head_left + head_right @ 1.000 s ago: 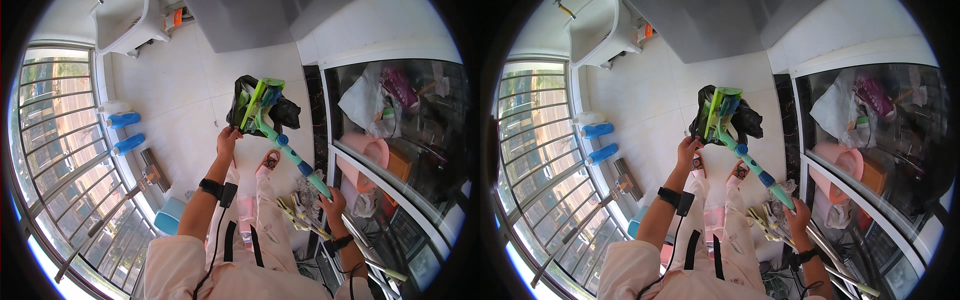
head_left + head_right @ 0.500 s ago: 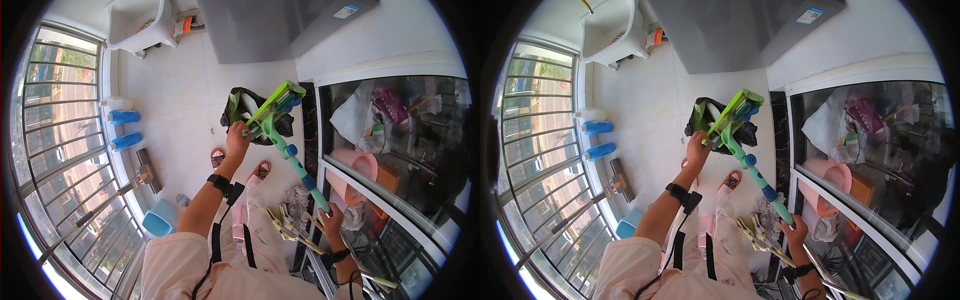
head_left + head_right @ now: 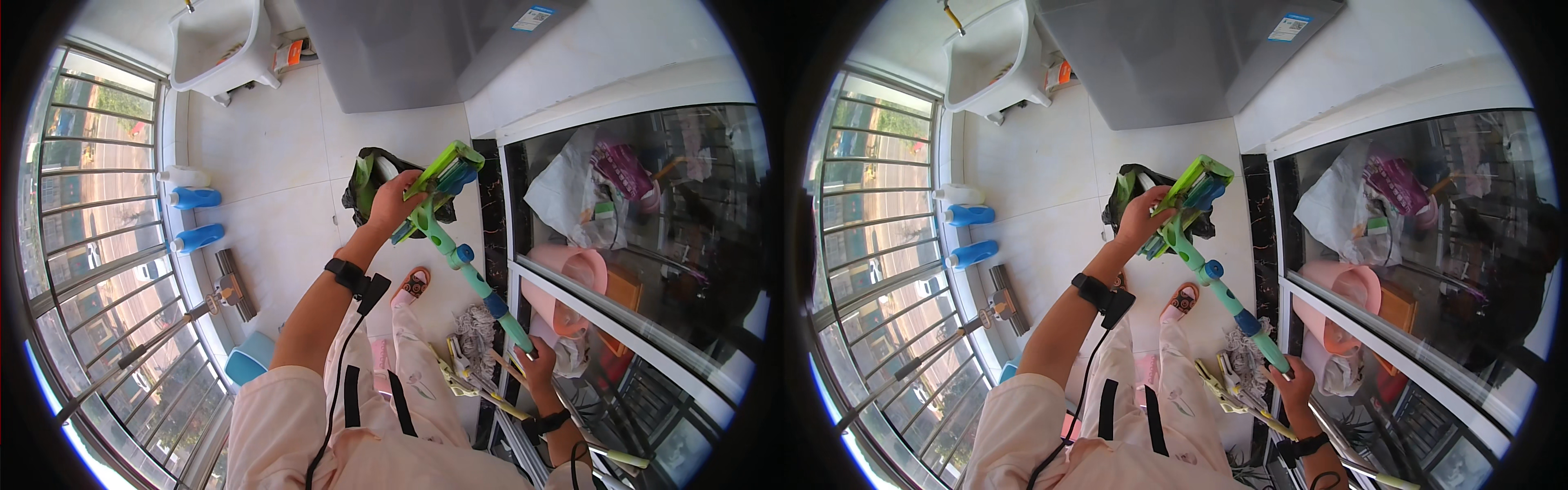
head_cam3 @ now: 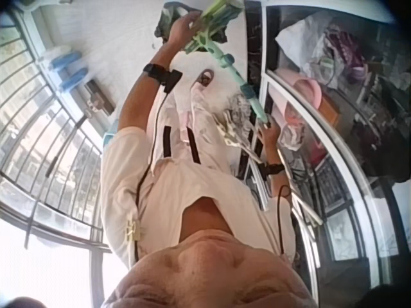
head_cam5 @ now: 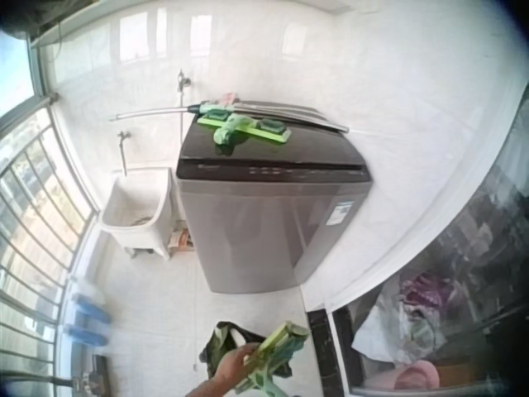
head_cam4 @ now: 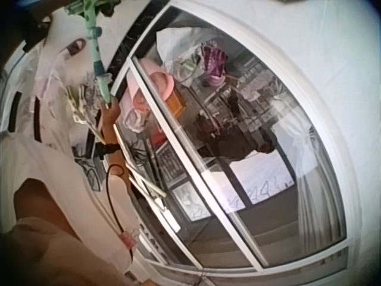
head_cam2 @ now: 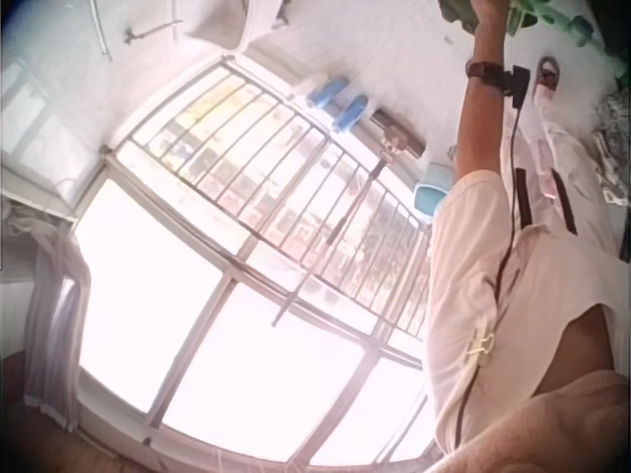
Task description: The person assembles a cleaning tool by connecting a squeegee head to a pole and joining sections of the handle together on a balcony.
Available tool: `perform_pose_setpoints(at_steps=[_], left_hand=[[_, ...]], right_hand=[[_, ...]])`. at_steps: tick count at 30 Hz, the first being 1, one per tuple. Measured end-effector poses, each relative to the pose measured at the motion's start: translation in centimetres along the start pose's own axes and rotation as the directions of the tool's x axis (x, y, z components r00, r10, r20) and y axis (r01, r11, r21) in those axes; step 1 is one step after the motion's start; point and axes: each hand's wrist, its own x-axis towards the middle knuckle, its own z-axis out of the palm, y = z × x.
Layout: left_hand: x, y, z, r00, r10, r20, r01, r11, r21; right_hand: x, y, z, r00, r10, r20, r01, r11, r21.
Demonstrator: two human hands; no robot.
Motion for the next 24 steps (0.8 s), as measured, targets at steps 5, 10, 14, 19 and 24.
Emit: perform_pose_setpoints(at_steps=[5,10,14,19,24], left_hand=[[0.5,-0.2,0.9,0.985,-0.106,0.133,0.092,0.990,0.107],[-0.1,-1.7,1.1,0.994,-0.065,0.088,0.076,0.989,-0.128],[-1.5,0.3,0.9,0.978,-0.071,-0.194,0.055,0.995,-0.083],[-7.6,2.7,3.3,0.899,-0.384,-0.208,0.322,0.905,-0.279],[-7.8,3.6,5.4,0.633,-0.677,0.375,0.480,-0.037,-0.876]], right_hand=[[-0.1,0.6,-0.1,1.000,0.005,-0.027,-0.005,1.000,0.012],[-0.3,0.4,-0.3,1.000,0.003,-0.021,-0.003,1.000,0.020],[-0.1,1.1,0.3,0.999,0.009,-0.031,-0.006,0.994,0.108],[1.0,0.7,1.6,0.999,0.046,0.012,-0.047,0.996,0.076],[1.1,1.3,3.1,0.997,0.062,0.045,-0.065,0.995,0.071]])
